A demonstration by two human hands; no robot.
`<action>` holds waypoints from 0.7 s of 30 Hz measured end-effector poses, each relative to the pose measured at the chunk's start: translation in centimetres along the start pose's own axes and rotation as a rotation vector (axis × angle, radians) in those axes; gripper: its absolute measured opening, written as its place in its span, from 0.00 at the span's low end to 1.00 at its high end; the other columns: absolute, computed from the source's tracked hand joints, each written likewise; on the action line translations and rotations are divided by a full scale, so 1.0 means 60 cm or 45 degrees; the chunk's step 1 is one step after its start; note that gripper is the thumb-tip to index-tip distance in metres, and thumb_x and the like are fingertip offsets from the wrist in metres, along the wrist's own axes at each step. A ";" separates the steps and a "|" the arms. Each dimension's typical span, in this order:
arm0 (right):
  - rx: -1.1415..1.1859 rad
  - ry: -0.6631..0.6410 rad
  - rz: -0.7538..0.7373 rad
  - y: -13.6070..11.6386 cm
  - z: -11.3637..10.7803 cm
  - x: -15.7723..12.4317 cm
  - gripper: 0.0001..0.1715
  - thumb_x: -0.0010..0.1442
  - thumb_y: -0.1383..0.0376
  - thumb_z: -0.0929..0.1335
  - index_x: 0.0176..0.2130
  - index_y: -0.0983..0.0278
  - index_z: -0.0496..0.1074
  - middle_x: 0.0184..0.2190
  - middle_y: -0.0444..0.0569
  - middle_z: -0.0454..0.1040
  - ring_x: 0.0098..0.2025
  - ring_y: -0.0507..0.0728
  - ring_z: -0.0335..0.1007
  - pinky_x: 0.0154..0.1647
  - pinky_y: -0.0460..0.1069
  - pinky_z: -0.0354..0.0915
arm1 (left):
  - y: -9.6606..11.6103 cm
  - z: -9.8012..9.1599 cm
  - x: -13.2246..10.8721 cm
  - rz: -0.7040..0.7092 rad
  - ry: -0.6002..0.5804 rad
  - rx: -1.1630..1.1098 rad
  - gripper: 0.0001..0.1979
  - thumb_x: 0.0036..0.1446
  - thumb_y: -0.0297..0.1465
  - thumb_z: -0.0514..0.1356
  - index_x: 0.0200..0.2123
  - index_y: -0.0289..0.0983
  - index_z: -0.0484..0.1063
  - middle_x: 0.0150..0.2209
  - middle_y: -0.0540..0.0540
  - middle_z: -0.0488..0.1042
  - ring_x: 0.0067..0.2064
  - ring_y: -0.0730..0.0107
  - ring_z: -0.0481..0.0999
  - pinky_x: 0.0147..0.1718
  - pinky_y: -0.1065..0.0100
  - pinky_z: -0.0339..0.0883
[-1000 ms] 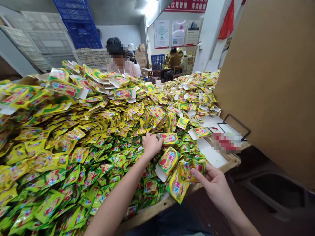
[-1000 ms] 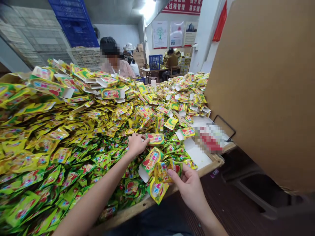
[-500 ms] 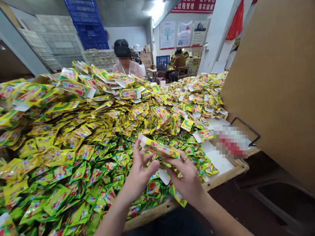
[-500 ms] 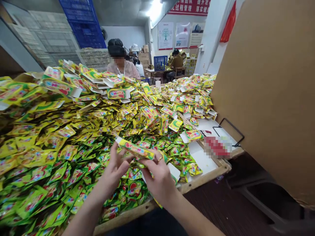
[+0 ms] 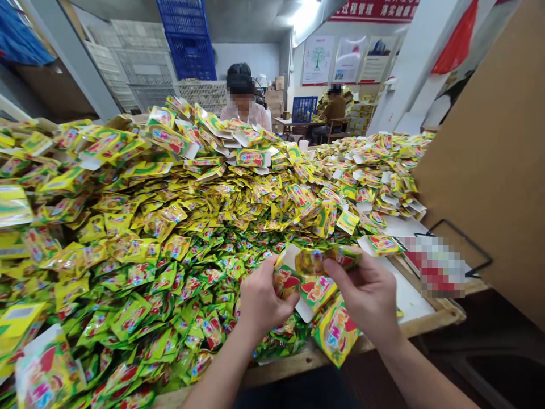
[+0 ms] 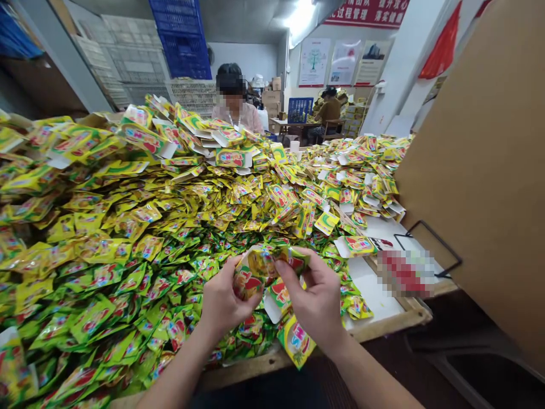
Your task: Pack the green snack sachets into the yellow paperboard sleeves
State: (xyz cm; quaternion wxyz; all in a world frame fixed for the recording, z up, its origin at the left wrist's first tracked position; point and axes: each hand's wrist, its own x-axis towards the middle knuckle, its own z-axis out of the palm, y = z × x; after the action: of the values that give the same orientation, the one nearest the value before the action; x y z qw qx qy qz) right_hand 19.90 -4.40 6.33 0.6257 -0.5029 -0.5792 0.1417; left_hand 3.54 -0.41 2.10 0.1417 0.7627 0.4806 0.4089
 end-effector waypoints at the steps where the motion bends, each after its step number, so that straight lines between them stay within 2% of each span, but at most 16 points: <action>1: -0.076 0.028 -0.053 0.002 0.006 0.004 0.05 0.56 0.65 0.69 0.36 0.62 0.72 0.28 0.46 0.76 0.28 0.53 0.73 0.29 0.46 0.70 | 0.000 0.001 -0.004 0.044 0.021 0.023 0.26 0.42 0.35 0.63 0.47 0.40 0.63 0.34 0.45 0.75 0.34 0.58 0.75 0.33 0.65 0.66; 3: -0.239 -0.024 -0.174 0.005 0.012 0.013 0.06 0.56 0.66 0.69 0.37 0.62 0.72 0.28 0.46 0.76 0.28 0.53 0.72 0.30 0.47 0.69 | -0.002 0.000 -0.010 0.084 0.040 0.055 0.25 0.44 0.35 0.62 0.47 0.39 0.63 0.36 0.43 0.75 0.35 0.58 0.76 0.33 0.65 0.67; 6: -0.335 -0.371 -0.287 0.004 0.001 0.030 0.06 0.56 0.67 0.67 0.37 0.62 0.73 0.29 0.47 0.77 0.30 0.54 0.72 0.31 0.47 0.68 | -0.006 -0.003 -0.014 0.067 -0.019 0.090 0.24 0.44 0.35 0.61 0.47 0.40 0.64 0.37 0.43 0.76 0.36 0.57 0.76 0.34 0.65 0.67; 9: -0.397 -0.725 -0.232 -0.006 -0.014 0.050 0.06 0.57 0.67 0.66 0.32 0.63 0.74 0.27 0.46 0.77 0.27 0.52 0.71 0.27 0.45 0.65 | -0.007 -0.004 -0.015 0.099 -0.114 0.094 0.23 0.44 0.34 0.61 0.47 0.40 0.66 0.38 0.44 0.76 0.37 0.57 0.77 0.35 0.64 0.68; 12: -0.453 -0.922 -0.179 -0.017 -0.013 0.061 0.09 0.57 0.67 0.65 0.27 0.63 0.72 0.20 0.42 0.72 0.22 0.50 0.65 0.22 0.44 0.60 | -0.009 -0.004 -0.016 0.200 -0.138 0.086 0.22 0.44 0.33 0.60 0.46 0.39 0.67 0.38 0.43 0.77 0.37 0.57 0.77 0.35 0.64 0.68; 14: -0.444 -0.955 -0.198 -0.021 -0.004 0.063 0.10 0.58 0.67 0.65 0.25 0.64 0.70 0.20 0.41 0.70 0.22 0.49 0.63 0.22 0.43 0.59 | -0.011 -0.005 -0.017 0.227 -0.106 0.095 0.23 0.44 0.33 0.60 0.46 0.38 0.67 0.38 0.42 0.77 0.37 0.56 0.77 0.36 0.63 0.68; 18: -0.472 -0.874 -0.336 -0.026 0.017 0.061 0.10 0.58 0.69 0.65 0.25 0.64 0.69 0.25 0.45 0.69 0.27 0.51 0.64 0.27 0.44 0.60 | -0.014 -0.007 -0.021 0.183 -0.010 0.056 0.23 0.44 0.32 0.61 0.47 0.38 0.66 0.39 0.42 0.76 0.37 0.58 0.77 0.35 0.65 0.69; 21: -0.428 -0.890 -0.418 -0.028 0.027 0.058 0.11 0.58 0.69 0.66 0.24 0.63 0.69 0.21 0.43 0.66 0.26 0.51 0.61 0.26 0.44 0.58 | -0.013 -0.006 -0.023 0.145 0.074 -0.040 0.24 0.45 0.31 0.61 0.48 0.38 0.65 0.40 0.42 0.76 0.39 0.59 0.77 0.37 0.66 0.70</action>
State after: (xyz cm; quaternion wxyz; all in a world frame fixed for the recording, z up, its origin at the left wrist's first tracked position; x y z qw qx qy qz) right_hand 18.82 -1.76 9.43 0.3151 -0.4208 -0.8441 0.1056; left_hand 2.52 -1.28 1.17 0.1161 0.7743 0.4338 0.4459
